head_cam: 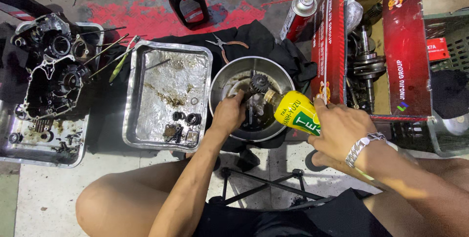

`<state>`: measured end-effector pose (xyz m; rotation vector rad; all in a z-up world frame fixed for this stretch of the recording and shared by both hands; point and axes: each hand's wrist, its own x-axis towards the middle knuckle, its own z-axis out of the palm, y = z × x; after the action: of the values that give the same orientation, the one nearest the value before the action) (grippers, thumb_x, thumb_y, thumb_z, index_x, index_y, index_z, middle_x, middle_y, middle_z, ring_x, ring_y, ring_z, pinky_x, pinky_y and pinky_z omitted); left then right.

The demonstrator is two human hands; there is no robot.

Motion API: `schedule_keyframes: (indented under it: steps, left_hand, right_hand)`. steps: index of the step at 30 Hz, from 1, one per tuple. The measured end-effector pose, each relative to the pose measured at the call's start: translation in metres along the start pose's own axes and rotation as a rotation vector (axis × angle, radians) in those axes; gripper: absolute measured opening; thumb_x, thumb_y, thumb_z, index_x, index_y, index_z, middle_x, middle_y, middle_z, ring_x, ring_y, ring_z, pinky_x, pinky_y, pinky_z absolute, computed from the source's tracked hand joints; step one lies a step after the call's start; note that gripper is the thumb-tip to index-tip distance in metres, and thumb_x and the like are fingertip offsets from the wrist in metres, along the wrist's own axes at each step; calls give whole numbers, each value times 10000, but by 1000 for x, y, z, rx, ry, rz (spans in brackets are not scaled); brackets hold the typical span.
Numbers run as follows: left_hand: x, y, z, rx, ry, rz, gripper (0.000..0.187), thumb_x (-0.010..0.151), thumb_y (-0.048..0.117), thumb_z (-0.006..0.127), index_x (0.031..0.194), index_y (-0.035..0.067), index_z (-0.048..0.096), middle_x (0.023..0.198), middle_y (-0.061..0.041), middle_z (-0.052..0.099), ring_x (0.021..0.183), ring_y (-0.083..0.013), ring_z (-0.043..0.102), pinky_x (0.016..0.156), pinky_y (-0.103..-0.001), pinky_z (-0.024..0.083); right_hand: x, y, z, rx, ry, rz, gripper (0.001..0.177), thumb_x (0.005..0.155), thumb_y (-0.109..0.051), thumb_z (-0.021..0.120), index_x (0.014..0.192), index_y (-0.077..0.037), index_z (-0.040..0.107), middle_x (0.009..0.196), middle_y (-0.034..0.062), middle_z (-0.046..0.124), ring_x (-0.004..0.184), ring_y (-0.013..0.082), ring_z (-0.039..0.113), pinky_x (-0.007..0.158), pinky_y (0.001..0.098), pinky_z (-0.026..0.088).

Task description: The person cleans small mechanical parts by pouring a yellow liquid from a bottle into a metal bowl and scrubbing each part with a toothbrush. The person handles several small metal components one at a time, rinsing and brushing them before placing them into a tray.

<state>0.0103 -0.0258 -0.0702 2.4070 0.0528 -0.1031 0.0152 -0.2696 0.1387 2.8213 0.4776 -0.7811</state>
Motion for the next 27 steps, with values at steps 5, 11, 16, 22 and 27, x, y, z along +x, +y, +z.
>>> schedule_keyframes:
  steps: [5, 11, 16, 22, 27]
  left_hand:
    - [0, 3, -1, -20, -21, 0, 406, 859, 141, 674, 1253, 55, 634, 935, -278, 715, 906, -483, 677, 832, -547, 538]
    - [-2, 3, 1, -29, -40, 25, 390, 853, 150, 712, 1217, 28, 645, 909, -302, 705, 919, -485, 673, 855, -539, 538]
    - [-4, 7, -1, -88, -83, -3, 403, 834, 148, 730, 1197, -7, 649, 899, -299, 711, 900, -463, 693, 853, -508, 552]
    - [-5, 6, -3, -126, -101, -23, 422, 846, 167, 736, 1206, -40, 654, 911, -299, 715, 907, -444, 706, 860, -474, 560]
    - [-3, -1, 4, -219, -92, -39, 458, 830, 181, 748, 1212, -52, 651, 929, -292, 724, 930, -418, 718, 864, -454, 560]
  right_hand:
    - [5, -1, -1, 22, -30, 29, 831, 757, -401, 753, 1416, -2, 439, 1043, 194, 732, 993, 333, 733, 867, 445, 584]
    - [13, 0, 7, 23, 2, 51, 749, 763, -404, 761, 1348, -19, 499, 988, 205, 747, 989, 351, 733, 862, 466, 584]
    - [24, -3, 26, 27, 47, 1, 743, 740, -399, 785, 1312, -7, 518, 970, 214, 742, 956, 357, 732, 813, 470, 589]
    - [29, -6, 29, 52, 36, 30, 751, 738, -401, 799, 1320, -15, 523, 974, 222, 741, 941, 365, 739, 817, 467, 593]
    - [32, -9, 33, 73, 0, -41, 791, 724, -404, 808, 1329, 6, 508, 949, 224, 742, 929, 358, 742, 812, 458, 598]
